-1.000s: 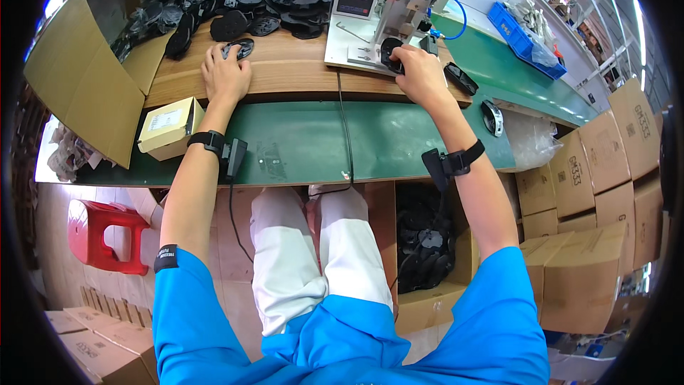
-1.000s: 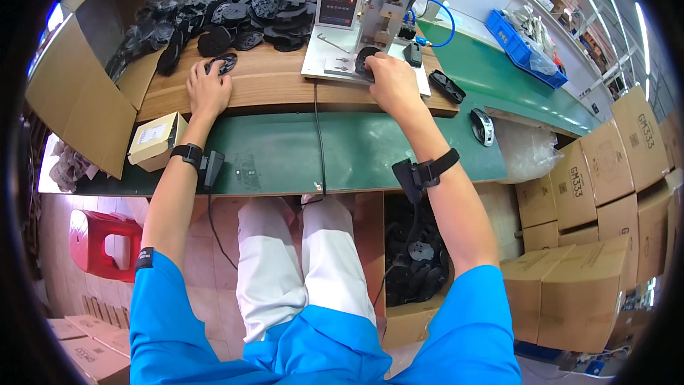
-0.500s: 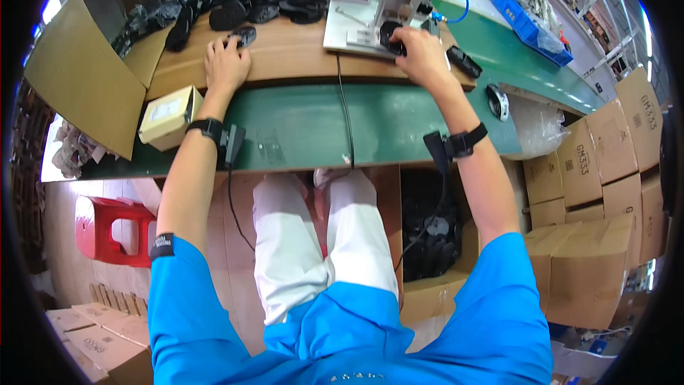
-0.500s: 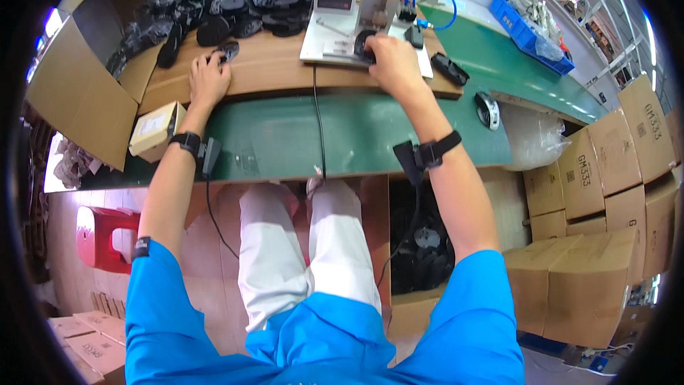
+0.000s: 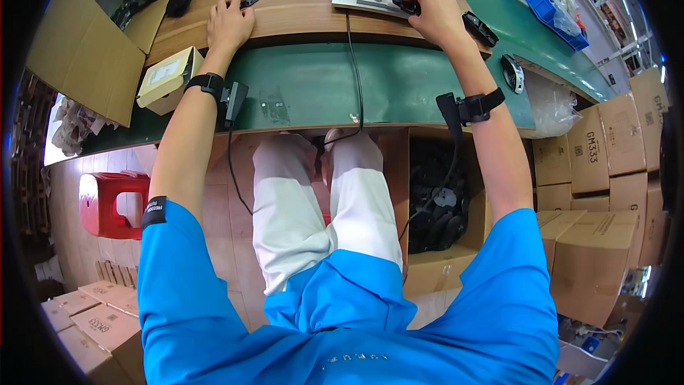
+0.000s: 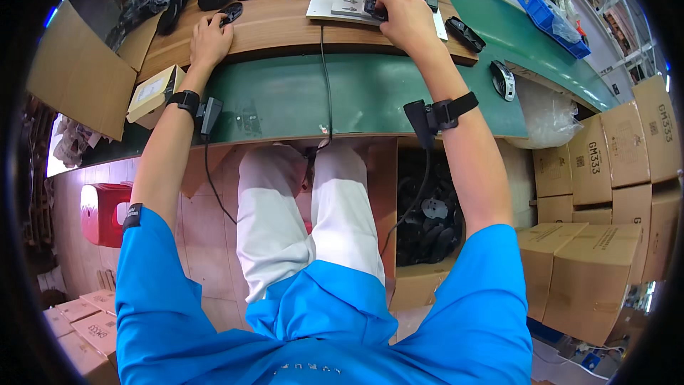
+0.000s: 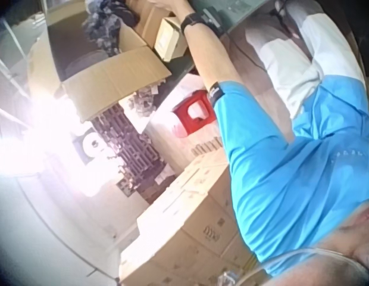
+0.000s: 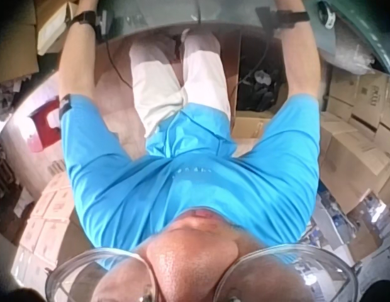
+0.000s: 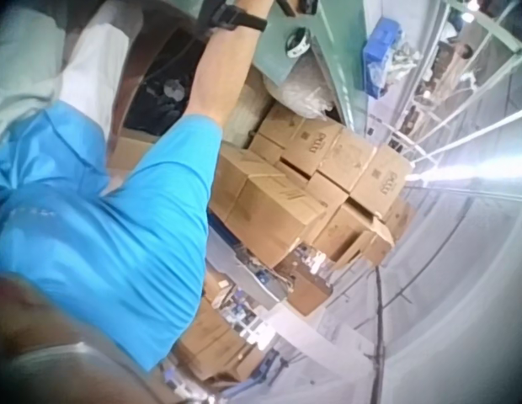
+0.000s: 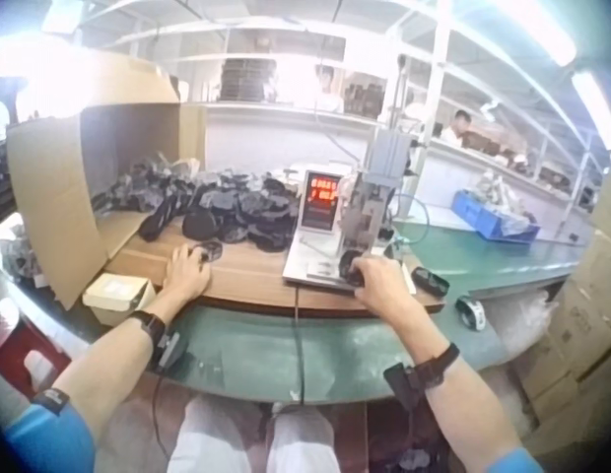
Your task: Using a small vertical press machine to assemble plastic mouse components.
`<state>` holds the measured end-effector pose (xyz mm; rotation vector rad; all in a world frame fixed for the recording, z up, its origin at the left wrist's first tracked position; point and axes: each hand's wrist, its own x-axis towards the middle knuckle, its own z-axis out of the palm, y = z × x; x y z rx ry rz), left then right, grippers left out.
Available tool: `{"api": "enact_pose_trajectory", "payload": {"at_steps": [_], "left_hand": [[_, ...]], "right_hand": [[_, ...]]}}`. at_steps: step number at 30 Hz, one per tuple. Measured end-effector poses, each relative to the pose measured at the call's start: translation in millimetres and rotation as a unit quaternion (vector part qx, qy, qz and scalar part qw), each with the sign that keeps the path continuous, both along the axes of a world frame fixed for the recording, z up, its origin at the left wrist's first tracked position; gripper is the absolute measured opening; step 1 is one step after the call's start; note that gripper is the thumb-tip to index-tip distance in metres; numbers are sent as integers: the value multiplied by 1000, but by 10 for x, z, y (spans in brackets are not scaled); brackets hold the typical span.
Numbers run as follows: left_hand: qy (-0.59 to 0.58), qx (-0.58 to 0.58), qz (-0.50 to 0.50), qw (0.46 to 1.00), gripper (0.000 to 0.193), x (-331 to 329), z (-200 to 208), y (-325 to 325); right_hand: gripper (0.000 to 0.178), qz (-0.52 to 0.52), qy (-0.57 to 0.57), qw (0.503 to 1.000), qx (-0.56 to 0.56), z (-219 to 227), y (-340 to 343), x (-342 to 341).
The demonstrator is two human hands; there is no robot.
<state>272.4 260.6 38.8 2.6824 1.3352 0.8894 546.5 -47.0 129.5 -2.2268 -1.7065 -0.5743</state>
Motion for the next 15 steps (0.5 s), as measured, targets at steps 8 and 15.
{"api": "enact_pose_trajectory", "payload": {"at_steps": [8, 15], "left_hand": [[5, -4, 7, 1000, 45, -4, 39, -40], [-1, 5, 4, 1000, 44, 20, 35, -14]], "right_hand": [[31, -2, -1, 1000, -5, 9, -5, -17], [33, -18, 1, 1000, -13, 26, 7, 0]]}}
